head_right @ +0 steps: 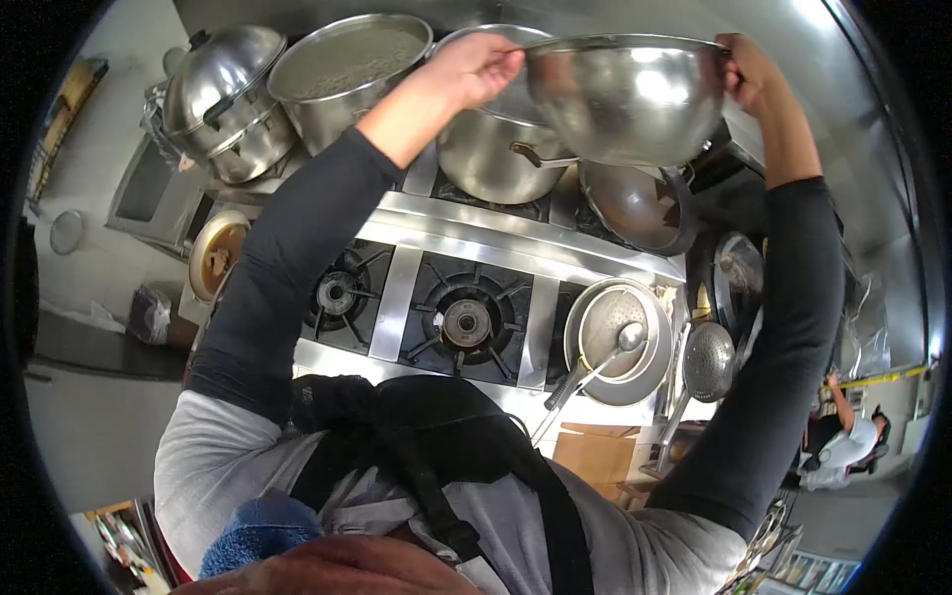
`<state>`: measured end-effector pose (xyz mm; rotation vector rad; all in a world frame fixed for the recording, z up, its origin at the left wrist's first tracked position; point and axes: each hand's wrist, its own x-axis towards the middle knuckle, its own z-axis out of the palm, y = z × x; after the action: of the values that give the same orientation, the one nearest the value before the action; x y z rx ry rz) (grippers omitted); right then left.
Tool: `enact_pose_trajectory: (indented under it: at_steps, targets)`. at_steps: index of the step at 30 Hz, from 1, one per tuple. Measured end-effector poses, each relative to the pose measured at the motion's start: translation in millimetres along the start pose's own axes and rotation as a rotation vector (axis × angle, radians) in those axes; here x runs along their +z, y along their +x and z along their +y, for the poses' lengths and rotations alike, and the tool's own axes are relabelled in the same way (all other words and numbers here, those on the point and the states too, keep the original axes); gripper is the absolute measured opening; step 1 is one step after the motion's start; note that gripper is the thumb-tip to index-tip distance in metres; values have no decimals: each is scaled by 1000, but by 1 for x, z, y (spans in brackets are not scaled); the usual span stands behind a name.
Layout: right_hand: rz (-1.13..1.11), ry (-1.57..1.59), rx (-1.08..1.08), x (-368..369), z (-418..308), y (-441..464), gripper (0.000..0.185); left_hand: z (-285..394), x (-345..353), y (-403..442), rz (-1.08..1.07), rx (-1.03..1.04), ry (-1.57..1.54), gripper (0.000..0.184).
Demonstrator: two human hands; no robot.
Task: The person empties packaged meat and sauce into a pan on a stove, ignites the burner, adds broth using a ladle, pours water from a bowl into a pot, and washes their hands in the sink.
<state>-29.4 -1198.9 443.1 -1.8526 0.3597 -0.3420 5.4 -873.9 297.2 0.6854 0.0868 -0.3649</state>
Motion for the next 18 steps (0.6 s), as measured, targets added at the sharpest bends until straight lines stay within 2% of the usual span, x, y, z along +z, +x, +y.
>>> enact_pose_trajectory:
  at_steps: [2, 5, 7, 10, 15, 18]
  targets:
    - [-27, -105, 21, -2, -13, 15, 32, -7, 2, 3, 3, -54, -94, 4]
    - [71, -254, 25, 6, -31, 28, 32, -24, -1, 4, -46, -42, -162, 10]
    - [63, -339, -51, 14, -42, 27, 30, -31, 0, -5, -70, -35, -233, 19]
    - [88, -439, -149, 26, -49, 39, 25, -39, 4, -13, 87, -54, -372, 15]
    - [41, -640, -312, 47, -65, 62, 23, -62, -6, 4, -13, -23, -452, 23]
    - [191, -720, -470, 83, -78, 42, 11, -70, -8, 6, -87, -13, -479, 29]
